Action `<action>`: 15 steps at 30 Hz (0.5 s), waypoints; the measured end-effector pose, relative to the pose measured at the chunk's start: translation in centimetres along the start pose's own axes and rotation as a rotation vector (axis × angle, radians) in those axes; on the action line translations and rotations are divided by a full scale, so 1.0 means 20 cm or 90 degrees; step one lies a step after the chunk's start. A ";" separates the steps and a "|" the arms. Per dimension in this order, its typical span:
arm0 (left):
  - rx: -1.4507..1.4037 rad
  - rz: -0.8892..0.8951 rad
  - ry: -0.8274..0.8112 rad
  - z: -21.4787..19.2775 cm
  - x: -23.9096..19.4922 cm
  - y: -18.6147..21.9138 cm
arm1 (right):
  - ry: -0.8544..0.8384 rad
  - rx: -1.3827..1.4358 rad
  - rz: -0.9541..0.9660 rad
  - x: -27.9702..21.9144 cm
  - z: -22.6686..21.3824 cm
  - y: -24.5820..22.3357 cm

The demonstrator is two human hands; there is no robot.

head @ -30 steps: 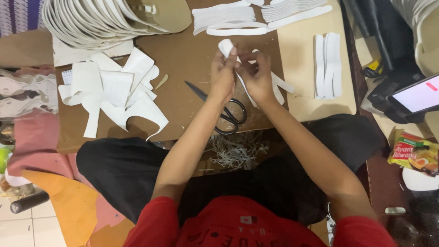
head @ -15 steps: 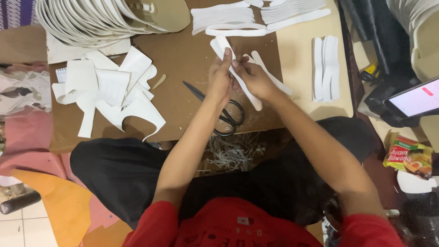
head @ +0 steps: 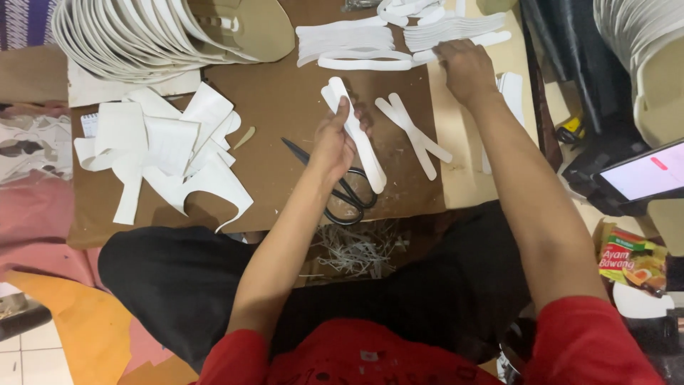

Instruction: The person sits cross-legged on the floor and uses scissors to cut white foam-like strips into smaller pieces. They trim the edges of the strips, stack the cut pieces, and occasionally pick up larger foam shapes to cut them as well.

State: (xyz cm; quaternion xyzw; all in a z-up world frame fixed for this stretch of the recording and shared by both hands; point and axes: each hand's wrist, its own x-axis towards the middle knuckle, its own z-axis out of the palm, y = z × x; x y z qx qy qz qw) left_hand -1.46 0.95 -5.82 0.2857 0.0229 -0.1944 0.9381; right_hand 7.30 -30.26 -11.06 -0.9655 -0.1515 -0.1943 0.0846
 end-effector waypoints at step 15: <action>-0.004 -0.054 0.026 -0.08 0.03 -0.04 | -0.038 -0.001 -0.022 0.01 0.00 0.11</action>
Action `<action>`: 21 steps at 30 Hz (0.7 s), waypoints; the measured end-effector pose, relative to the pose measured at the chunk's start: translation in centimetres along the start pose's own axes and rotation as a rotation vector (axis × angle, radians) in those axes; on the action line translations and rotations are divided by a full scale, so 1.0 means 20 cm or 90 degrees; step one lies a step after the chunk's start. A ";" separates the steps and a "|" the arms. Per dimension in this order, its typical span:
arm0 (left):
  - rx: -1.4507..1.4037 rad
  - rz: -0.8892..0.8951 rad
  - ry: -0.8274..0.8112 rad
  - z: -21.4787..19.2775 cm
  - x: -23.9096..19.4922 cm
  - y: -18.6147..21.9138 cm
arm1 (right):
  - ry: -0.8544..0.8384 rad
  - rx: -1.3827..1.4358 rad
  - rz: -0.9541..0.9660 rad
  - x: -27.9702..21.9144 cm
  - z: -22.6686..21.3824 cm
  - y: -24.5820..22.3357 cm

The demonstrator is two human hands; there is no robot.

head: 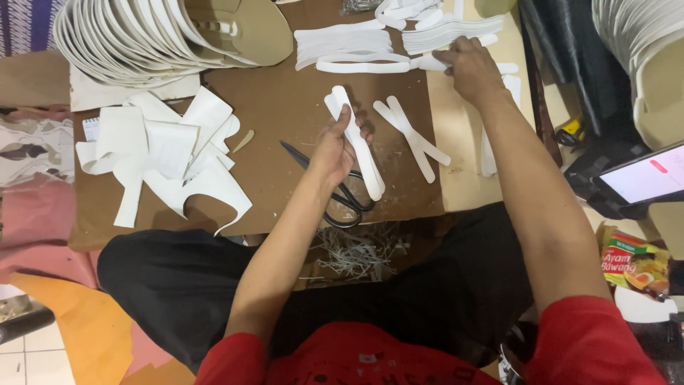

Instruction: The person sits cross-legged on the floor and uses scissors to cut white foam-like strips into smaller pieces. They trim the edges of the strips, stack the cut pieces, and occasionally pick up larger foam shapes to cut them as well.

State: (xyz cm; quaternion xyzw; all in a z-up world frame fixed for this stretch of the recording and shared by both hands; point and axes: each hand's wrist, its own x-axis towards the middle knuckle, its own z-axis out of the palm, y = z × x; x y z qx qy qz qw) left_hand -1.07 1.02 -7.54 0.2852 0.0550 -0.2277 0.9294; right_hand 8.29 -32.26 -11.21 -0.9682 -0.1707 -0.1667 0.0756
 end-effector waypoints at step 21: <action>0.192 -0.023 -0.004 0.10 0.23 -0.01 | -0.028 -0.017 0.011 0.00 0.01 0.03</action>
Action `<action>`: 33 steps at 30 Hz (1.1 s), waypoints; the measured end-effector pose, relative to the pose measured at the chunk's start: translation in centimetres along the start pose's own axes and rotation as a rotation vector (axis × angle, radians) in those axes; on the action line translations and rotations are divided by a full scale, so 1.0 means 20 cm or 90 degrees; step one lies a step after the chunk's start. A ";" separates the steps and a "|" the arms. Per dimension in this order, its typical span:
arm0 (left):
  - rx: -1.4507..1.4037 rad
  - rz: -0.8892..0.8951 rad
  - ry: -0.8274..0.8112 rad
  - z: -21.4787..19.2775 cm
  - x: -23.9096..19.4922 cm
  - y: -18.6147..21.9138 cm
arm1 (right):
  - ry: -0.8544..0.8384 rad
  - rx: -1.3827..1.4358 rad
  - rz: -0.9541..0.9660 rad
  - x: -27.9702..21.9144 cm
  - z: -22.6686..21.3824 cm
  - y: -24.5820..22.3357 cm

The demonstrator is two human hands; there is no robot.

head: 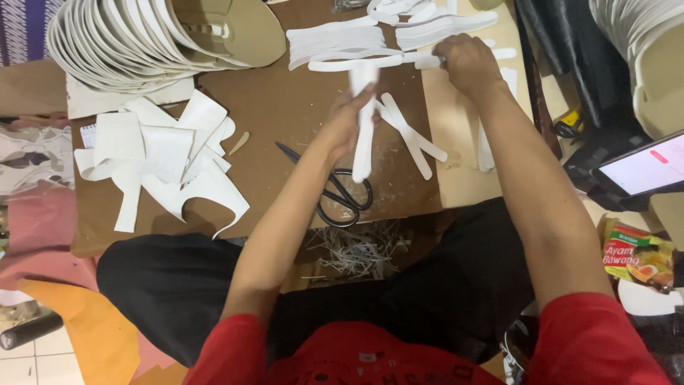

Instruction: The person sits cross-legged on the floor and uses scissors to cut white foam-like strips into smaller pieces. They trim the edges of the strips, stack the cut pieces, and occasionally pick up larger foam shapes to cut them as well.

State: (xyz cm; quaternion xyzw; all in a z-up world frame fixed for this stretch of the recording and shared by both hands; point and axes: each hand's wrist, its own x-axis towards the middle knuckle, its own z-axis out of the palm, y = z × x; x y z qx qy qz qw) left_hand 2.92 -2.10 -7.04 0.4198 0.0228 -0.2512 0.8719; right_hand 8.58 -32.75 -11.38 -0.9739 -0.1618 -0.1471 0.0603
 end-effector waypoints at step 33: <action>0.477 -0.008 -0.062 0.03 0.49 0.08 | -0.060 0.037 0.064 0.03 -0.07 0.02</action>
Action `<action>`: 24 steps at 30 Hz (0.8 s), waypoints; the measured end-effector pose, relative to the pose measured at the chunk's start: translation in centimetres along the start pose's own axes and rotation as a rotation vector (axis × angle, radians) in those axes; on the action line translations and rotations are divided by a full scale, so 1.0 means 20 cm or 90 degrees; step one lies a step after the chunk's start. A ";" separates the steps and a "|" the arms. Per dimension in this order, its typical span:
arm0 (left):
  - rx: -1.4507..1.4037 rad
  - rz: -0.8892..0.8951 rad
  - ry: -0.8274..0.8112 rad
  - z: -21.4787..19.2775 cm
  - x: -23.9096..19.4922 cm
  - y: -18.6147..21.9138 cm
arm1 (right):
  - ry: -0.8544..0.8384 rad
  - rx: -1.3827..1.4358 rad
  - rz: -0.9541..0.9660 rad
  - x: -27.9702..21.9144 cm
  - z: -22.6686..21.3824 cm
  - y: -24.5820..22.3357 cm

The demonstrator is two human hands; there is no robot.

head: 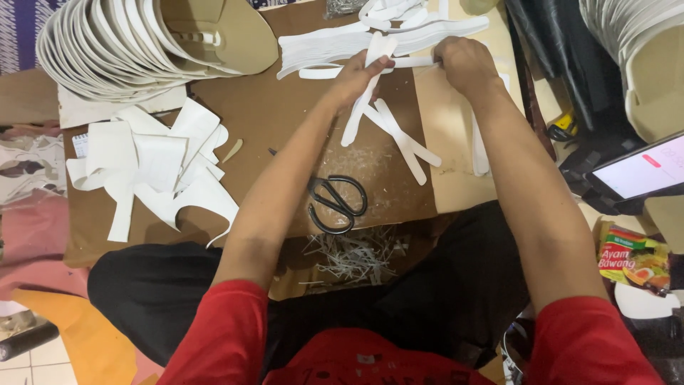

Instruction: The person sits cross-legged on the floor and uses scissors to cut white foam-like strips into smaller pieces. They trim the edges of the strips, stack the cut pieces, and occasionally pick up larger foam shapes to cut them as well.

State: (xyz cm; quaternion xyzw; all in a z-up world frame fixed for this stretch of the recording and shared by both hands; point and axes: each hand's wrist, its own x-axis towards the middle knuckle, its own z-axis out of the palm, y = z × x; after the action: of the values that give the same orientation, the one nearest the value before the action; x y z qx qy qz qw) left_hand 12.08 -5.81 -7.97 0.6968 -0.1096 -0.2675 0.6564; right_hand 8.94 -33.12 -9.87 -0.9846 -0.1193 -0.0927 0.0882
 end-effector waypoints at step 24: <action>0.058 -0.026 0.122 -0.03 0.15 -0.23 | 0.052 -0.173 -0.105 0.05 0.08 0.14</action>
State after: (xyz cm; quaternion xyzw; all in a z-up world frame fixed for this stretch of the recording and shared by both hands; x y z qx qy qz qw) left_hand 14.02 -6.35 -13.17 0.7503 -0.0444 -0.2078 0.6260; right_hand 10.92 -35.34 -11.56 -0.9698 -0.1823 -0.1546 -0.0490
